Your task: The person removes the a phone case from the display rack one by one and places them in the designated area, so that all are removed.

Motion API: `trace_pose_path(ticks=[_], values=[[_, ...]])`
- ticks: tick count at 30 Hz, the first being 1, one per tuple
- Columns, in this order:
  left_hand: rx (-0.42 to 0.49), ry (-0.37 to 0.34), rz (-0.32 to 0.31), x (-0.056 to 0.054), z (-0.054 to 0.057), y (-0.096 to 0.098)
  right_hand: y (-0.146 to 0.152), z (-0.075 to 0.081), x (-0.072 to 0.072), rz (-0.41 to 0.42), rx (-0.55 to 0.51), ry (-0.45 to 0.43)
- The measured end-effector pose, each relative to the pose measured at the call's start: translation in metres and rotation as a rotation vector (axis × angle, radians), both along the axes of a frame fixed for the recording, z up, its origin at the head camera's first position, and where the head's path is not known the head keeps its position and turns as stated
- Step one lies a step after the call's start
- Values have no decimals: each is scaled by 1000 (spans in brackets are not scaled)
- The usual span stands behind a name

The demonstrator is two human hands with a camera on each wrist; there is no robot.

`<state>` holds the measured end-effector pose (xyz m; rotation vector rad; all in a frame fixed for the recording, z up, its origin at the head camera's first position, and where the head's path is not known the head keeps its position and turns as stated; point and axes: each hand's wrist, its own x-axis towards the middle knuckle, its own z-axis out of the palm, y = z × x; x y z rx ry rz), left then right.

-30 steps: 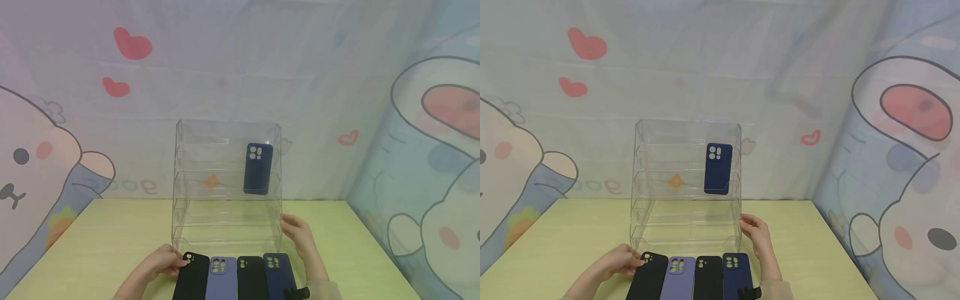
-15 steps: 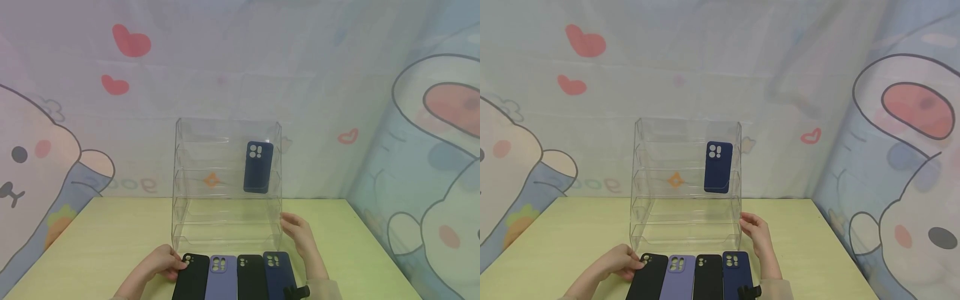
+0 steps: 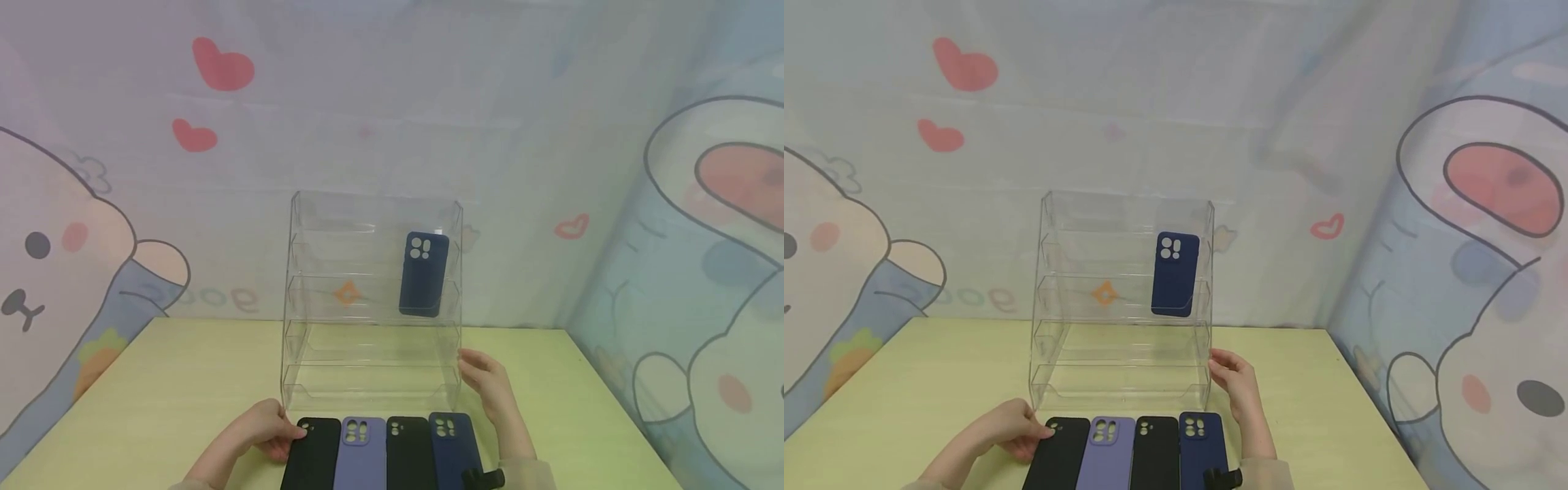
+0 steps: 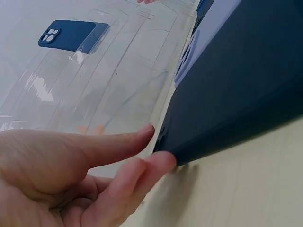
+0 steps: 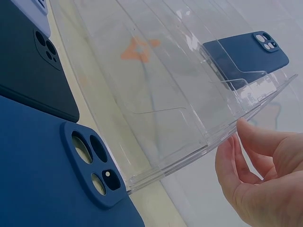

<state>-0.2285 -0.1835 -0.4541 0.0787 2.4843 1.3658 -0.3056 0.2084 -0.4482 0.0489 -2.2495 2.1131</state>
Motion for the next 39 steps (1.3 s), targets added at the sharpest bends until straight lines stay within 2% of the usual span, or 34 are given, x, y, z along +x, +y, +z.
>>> trace_pose_path(ticks=[4,6,9,12,19,24,31,36,39], values=[[-59,14,2,0,3,2,0,0,1,-3,-8,-6],[-89,17,12,0,7,4,-1,0,1,-2,-11,-12],[-139,26,-10,-2,16,9,-1,0,2,-1,-5,-10],[-130,21,-81,-8,29,14,0,1,3,-2,4,-5],[1,31,-309,-31,56,30,1,1,3,-5,-1,-3],[41,90,-386,-45,71,44,0,0,3,-2,-4,6],[61,198,-384,-66,89,60,-1,0,4,-3,14,2],[80,283,-336,-82,104,71,0,-1,2,-7,17,10],[120,341,-279,-91,110,79,0,-1,2,-9,17,12]])
